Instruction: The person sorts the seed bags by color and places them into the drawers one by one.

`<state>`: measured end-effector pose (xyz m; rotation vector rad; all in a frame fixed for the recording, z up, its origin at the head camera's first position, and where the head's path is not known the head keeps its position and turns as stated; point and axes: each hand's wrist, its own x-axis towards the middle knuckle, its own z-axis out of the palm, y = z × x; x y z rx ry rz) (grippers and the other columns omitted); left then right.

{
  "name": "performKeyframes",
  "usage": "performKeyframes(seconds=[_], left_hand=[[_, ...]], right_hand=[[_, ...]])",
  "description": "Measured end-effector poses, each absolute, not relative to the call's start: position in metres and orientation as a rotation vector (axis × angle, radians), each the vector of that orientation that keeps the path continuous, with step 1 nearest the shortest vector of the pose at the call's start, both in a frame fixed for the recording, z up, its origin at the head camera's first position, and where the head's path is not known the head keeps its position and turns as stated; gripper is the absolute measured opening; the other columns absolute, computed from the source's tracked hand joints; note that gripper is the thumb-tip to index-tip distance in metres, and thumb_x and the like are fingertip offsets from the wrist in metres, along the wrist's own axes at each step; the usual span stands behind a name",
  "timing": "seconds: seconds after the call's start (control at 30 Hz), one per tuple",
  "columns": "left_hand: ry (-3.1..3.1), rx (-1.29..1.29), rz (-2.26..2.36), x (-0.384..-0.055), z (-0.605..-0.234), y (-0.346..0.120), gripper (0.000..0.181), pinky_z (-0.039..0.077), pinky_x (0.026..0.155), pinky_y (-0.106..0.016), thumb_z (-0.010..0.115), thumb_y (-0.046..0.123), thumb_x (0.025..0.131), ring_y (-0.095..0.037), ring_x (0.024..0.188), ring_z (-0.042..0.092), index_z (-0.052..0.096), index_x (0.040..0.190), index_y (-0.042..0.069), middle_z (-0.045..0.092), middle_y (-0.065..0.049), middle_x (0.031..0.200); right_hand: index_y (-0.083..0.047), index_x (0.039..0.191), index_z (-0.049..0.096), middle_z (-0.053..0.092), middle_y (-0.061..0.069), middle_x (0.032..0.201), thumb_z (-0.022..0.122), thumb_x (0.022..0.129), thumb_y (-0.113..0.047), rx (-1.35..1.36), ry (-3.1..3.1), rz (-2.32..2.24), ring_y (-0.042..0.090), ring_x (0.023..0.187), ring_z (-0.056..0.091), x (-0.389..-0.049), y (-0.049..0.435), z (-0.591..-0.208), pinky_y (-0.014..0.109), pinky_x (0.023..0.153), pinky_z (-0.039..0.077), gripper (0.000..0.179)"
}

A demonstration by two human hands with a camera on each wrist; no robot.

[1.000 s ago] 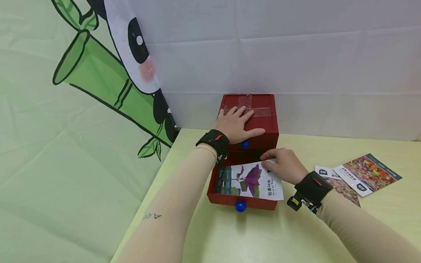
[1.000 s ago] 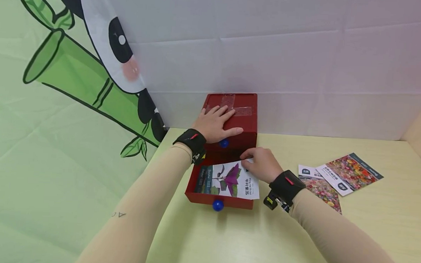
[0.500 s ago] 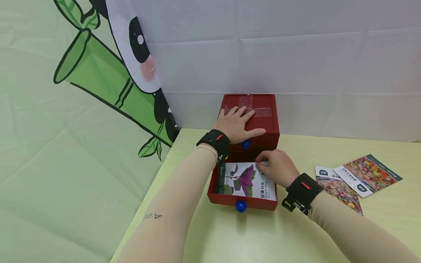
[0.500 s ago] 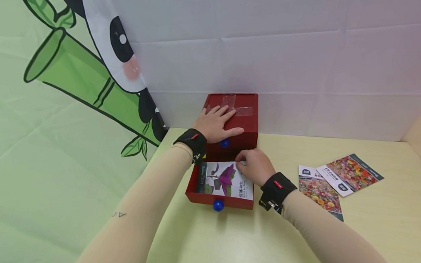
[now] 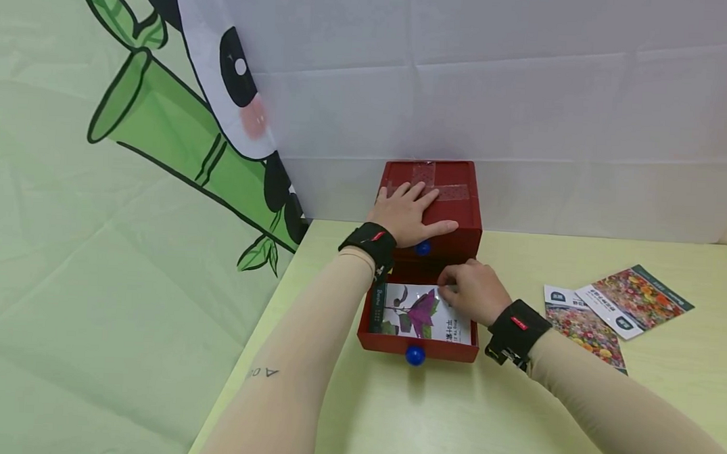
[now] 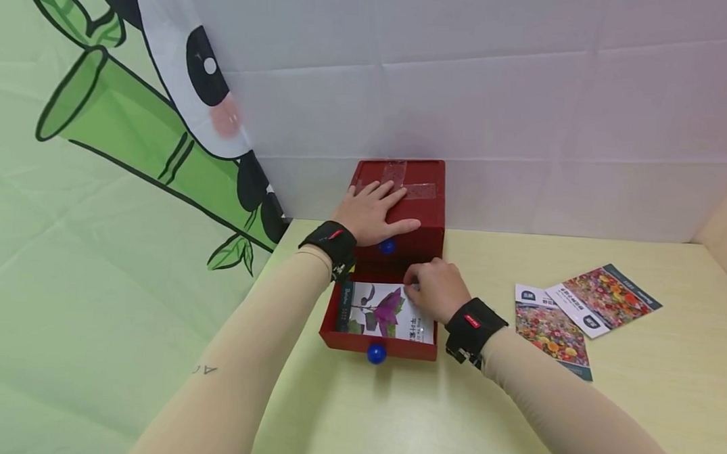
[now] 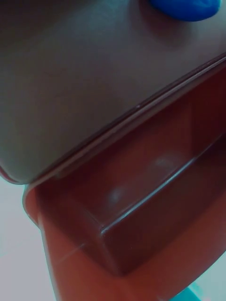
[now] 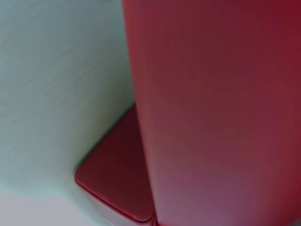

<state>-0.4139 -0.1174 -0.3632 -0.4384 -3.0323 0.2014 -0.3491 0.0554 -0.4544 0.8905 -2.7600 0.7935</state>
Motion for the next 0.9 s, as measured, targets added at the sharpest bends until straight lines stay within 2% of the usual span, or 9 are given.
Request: performKeyframes(seconds=[0.53, 0.9], left_hand=[[-3.035, -0.41, 0.199, -0.422, -0.364, -0.113, 0.088, 0.01, 0.11, -0.06, 0.019, 0.085, 0.079, -0.026, 0.14, 0.013, 0.017, 0.15, 0.033, 0.019, -0.002, 0.155], [-3.031, -0.388, 0.197, -0.427, -0.367, -0.109, 0.088, 0.011, 0.11, -0.06, 0.019, 0.085, 0.079, -0.026, 0.139, 0.014, 0.017, 0.15, 0.033, 0.019, -0.001, 0.155]], right_hand=[[-0.013, 0.091, 0.074, 0.068, 0.002, 0.082, 0.071, 0.083, -0.025, 1.001, -2.758, 0.654, 0.022, 0.079, 0.052, -0.358, 0.06, -0.46, 0.043, 0.072, 0.048, 0.015], [-0.012, 0.095, 0.073, 0.067, 0.002, 0.085, 0.07, 0.085, -0.023, 0.994, -2.681, 0.848, 0.02, 0.079, 0.052, -0.353, 0.072, -0.449, 0.038, 0.069, 0.051, 0.016]])
